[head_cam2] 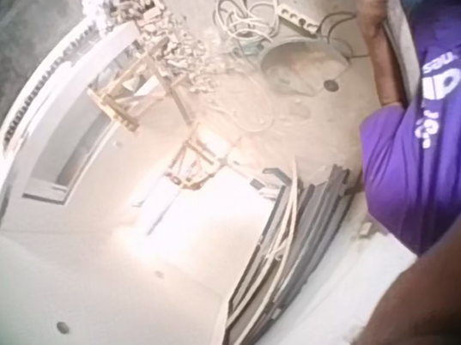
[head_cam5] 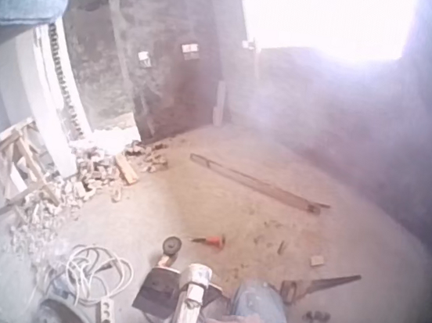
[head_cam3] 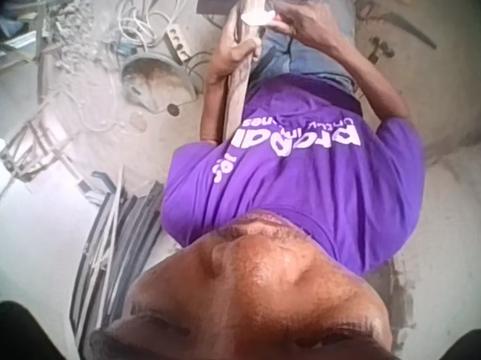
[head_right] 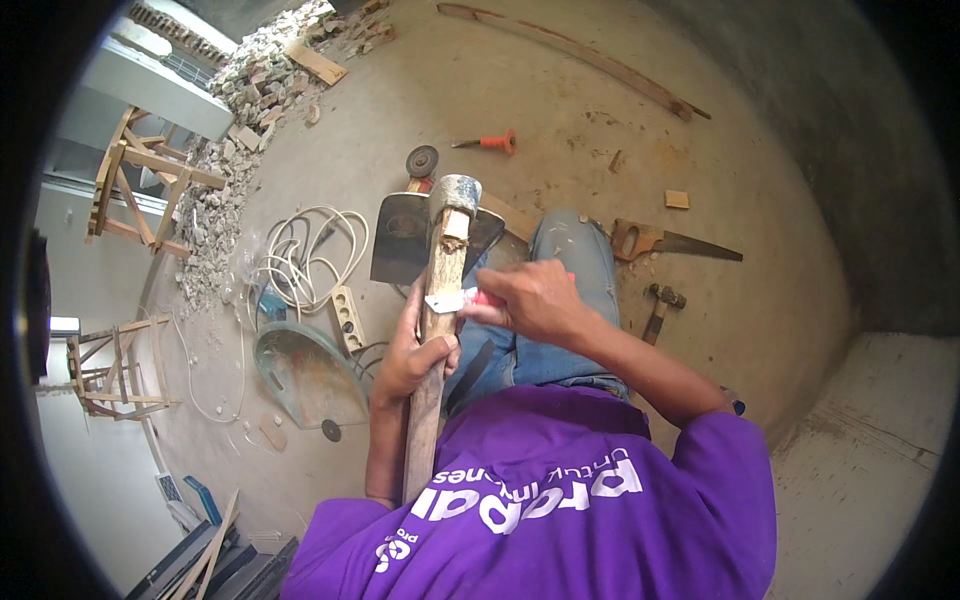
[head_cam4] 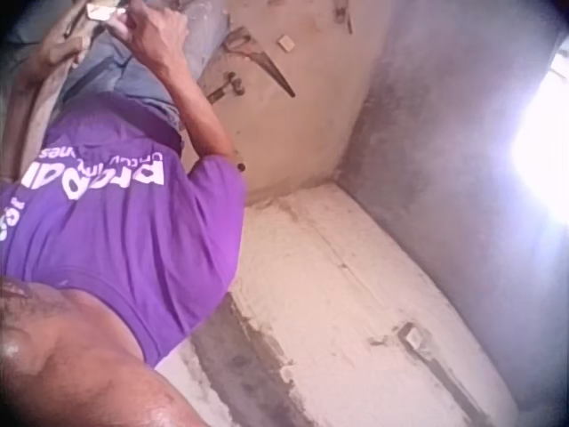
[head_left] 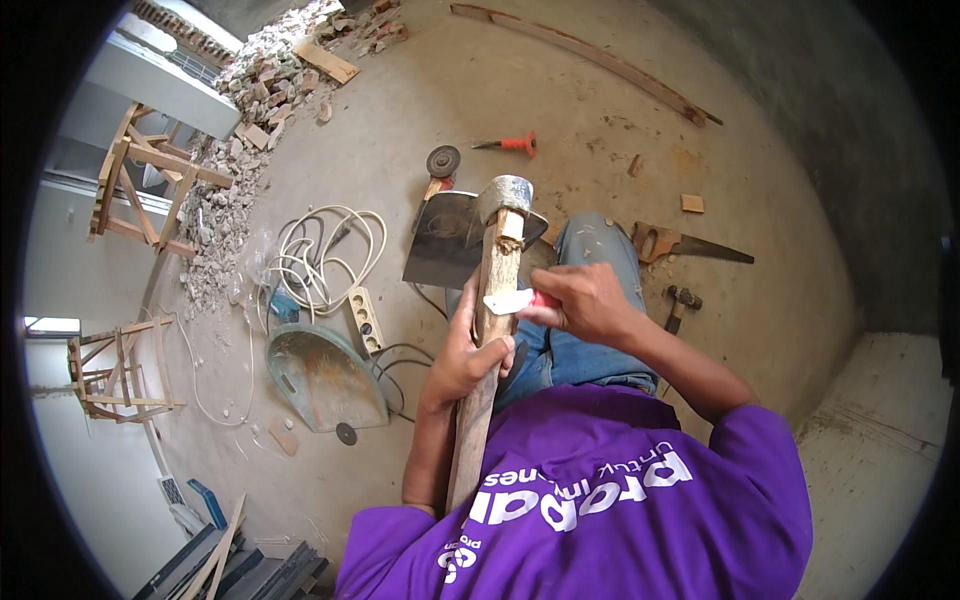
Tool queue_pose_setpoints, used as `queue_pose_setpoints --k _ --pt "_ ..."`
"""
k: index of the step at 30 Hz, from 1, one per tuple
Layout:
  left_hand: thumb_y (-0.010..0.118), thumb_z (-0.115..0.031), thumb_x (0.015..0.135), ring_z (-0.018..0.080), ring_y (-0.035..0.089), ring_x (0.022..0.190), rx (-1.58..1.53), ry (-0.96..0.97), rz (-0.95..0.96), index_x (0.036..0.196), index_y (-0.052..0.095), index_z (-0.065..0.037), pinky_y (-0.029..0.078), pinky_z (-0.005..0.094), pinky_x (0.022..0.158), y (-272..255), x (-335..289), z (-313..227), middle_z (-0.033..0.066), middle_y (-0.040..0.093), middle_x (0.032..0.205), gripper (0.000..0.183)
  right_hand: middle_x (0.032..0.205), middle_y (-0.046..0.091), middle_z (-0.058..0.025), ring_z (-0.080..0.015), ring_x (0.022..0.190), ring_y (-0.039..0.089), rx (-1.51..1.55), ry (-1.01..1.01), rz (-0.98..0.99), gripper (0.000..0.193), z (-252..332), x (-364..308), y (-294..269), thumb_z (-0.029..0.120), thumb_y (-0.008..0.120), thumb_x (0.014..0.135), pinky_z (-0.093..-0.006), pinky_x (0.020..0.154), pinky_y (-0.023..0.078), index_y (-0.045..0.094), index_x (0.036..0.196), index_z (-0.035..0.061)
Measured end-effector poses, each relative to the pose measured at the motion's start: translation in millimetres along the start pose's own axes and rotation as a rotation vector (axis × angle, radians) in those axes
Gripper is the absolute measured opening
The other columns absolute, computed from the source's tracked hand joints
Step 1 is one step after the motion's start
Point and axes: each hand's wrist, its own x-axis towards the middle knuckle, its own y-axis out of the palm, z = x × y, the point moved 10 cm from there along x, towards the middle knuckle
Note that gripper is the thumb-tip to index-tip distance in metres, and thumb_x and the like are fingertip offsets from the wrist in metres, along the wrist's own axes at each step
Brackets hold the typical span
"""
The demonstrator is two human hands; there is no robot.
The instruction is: The person sits on the floor and uses a chisel to carve a small piece of wood held against a larger wooden block. They then use a hammer to drive the chisel into the wood and later use a knife to further shape the small piece.
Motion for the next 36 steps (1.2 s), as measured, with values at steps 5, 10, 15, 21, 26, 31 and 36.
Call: queue_pose_setpoints --k 5,10,15,21,26,31,36 --pt "0.063 -0.011 0.08 0.0114 0.057 0.062 0.013 -0.004 -0.018 0.159 0.017 -0.01 0.049 0.0241 0.052 -1.6 -0.7 -4.4 0.0108 0.052 0.102 0.092 0.058 0.059 -0.0128 -0.0352 0.055 0.061 -0.032 0.065 -0.191 0.044 -43.1 11.2 -5.1 0.051 0.067 0.091 -0.0468 0.051 0.044 0.062 0.078 0.0102" --pt "0.063 -0.008 0.081 0.0105 0.056 0.061 -0.004 0.009 -0.011 0.159 0.016 -0.011 0.048 0.0239 0.051 -2.2 -0.9 -5.1 0.0094 0.053 0.097 0.091 0.057 0.06 -0.0112 -0.0345 0.054 0.062 -0.007 -0.045 0.022 0.045 8.2 2.5 8.0 0.055 0.067 0.09 -0.046 0.052 0.047 0.062 0.078 0.0115" --pt "0.063 -0.011 0.08 0.0107 0.056 0.061 -0.009 0.008 -0.009 0.159 0.016 -0.012 0.049 0.0243 0.051 1.4 1.3 -4.6 0.0087 0.053 0.096 0.092 0.06 0.061 -0.0105 -0.0333 0.055 0.064 -0.004 0.027 -0.191 0.042 -29.5 9.7 -3.3 0.052 0.071 0.088 -0.0457 0.051 0.048 0.061 0.076 0.0136" --pt "0.063 -0.01 0.08 0.0109 0.056 0.061 -0.008 0.002 -0.013 0.159 0.017 -0.012 0.049 0.0248 0.051 -2.4 -2.1 -0.5 0.0083 0.052 0.096 0.092 0.057 0.059 -0.0119 -0.0314 0.052 0.063 -0.049 0.087 -0.172 0.045 -41.7 16.3 -7.9 0.052 0.069 0.09 -0.0459 0.049 0.046 0.06 0.073 0.0118" --pt "0.063 -0.008 0.081 0.011 0.056 0.061 0.002 -0.011 -0.015 0.16 0.014 -0.012 0.049 0.0249 0.052 -0.6 -1.8 -1.1 0.0082 0.052 0.096 0.093 0.058 0.06 -0.0119 -0.0336 0.054 0.063 -0.018 0.048 -0.122 0.044 -32.0 13.8 -8.6 0.053 0.067 0.091 -0.0457 0.049 0.047 0.061 0.077 0.0117" --pt "0.063 -0.005 0.084 0.0111 0.056 0.062 -0.02 -0.001 0.034 0.161 0.01 -0.011 0.05 0.0246 0.052 10.9 4.8 3.9 0.0081 0.053 0.095 0.093 0.06 0.062 -0.0123 -0.0345 0.057 0.064 -0.044 -0.012 0.044 0.045 -16.8 6.8 -3.2 0.052 0.065 0.092 -0.0465 0.051 0.046 0.061 0.078 0.0092" --pt "0.062 -0.003 0.084 0.0112 0.057 0.063 -0.021 -0.005 0.043 0.161 0.008 -0.009 0.05 0.025 0.053 10.4 7.6 7.9 0.0081 0.054 0.094 0.093 0.067 0.062 -0.013 -0.038 0.063 0.061 -0.011 0.055 0.033 0.043 -20.5 7.0 -7.5 0.048 0.067 0.092 -0.0467 0.056 0.044 0.056 0.079 0.0074"
